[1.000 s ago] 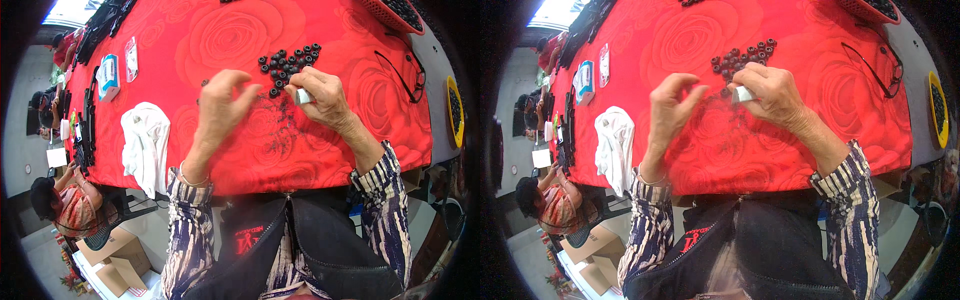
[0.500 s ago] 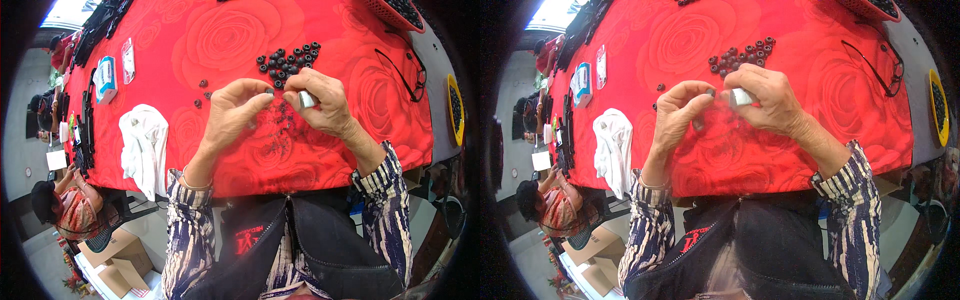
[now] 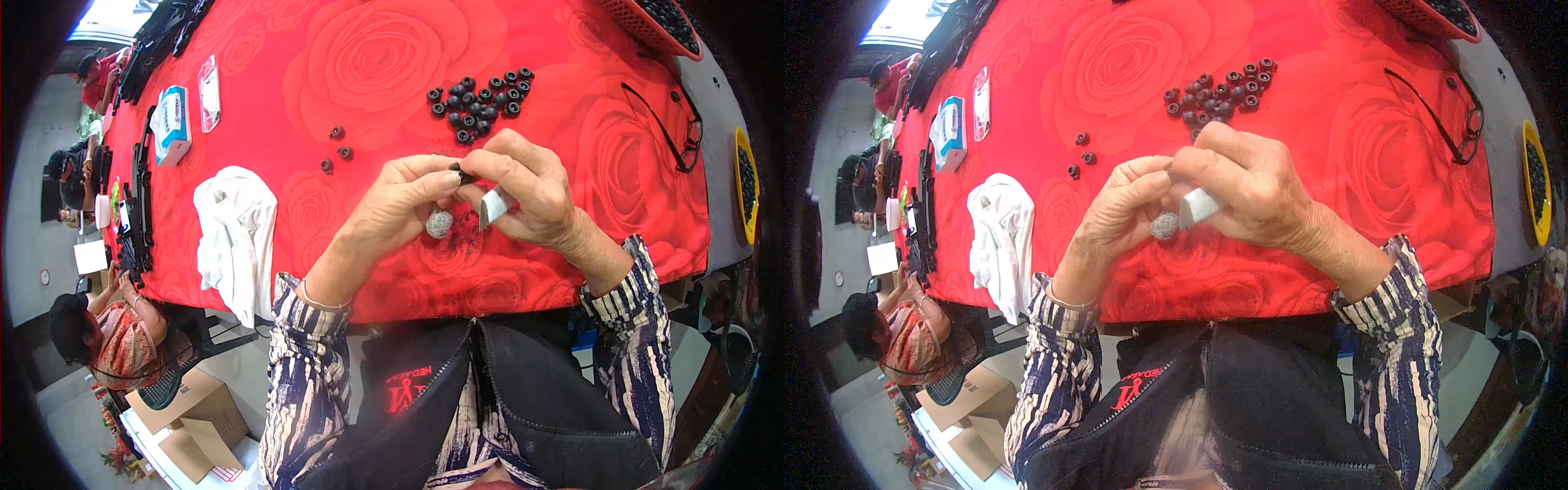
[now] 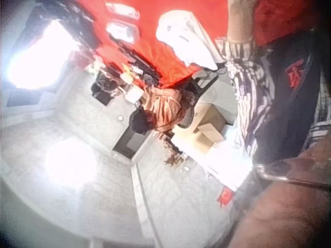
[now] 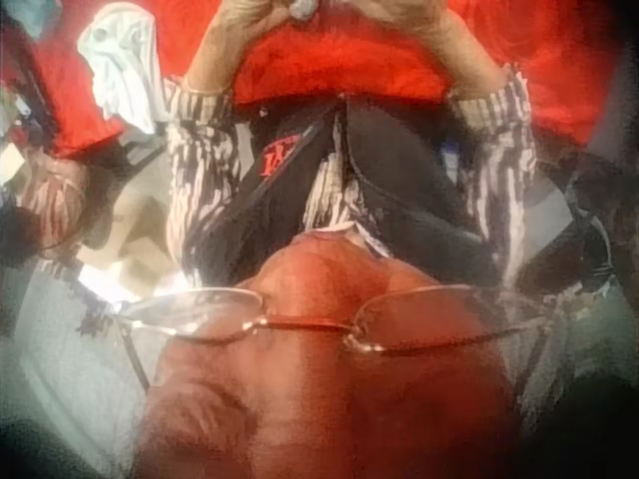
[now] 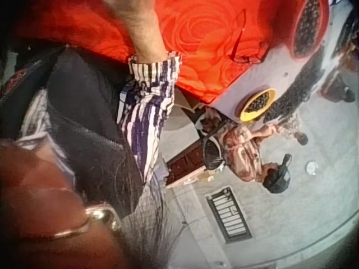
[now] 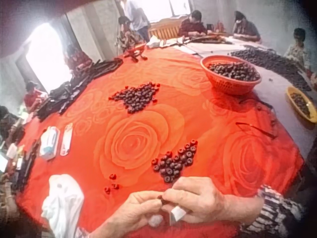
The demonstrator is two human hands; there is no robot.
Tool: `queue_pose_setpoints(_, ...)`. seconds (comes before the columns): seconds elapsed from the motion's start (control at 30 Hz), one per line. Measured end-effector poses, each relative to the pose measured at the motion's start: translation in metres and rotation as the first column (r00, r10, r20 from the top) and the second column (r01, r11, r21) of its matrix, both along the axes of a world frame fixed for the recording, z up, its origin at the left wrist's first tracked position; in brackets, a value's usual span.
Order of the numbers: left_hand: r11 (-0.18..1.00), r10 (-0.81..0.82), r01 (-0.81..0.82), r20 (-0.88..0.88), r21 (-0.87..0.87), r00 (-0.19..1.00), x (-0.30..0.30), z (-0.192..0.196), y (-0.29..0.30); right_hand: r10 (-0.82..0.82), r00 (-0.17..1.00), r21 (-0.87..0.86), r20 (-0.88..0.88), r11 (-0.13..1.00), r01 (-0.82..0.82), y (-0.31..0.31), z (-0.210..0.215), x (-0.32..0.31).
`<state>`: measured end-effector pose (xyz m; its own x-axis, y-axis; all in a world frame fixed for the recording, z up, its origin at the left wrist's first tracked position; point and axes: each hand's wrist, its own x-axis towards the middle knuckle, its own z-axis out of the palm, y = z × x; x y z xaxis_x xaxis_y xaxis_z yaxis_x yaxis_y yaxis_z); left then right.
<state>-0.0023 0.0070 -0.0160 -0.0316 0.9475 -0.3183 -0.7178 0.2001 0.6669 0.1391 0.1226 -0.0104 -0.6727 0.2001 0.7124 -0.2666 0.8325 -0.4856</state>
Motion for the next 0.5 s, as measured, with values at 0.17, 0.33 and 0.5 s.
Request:
queue_pose_setpoints(0.17,1.000,0.017,-0.018,0.090,0.021,0.996,0.002,-0.005,-0.002,-0.046,0.998,-0.012,-0.037,0.999,0.046,-0.004,-0.001,-0.003)
queue_pose_setpoints(0.33,0.993,-0.115,0.117,0.082,-0.025,0.990,-0.003,0.002,-0.001,-0.016,0.998,-0.009,0.062,1.000,0.017,-0.003,0.003,0.003)
queue_pose_setpoints(0.5,0.966,-0.257,0.257,-0.045,-0.002,0.965,-0.008,0.001,-0.005,0.308,0.934,-0.303,0.181,0.921,-0.245,0.006,0.008,0.005)
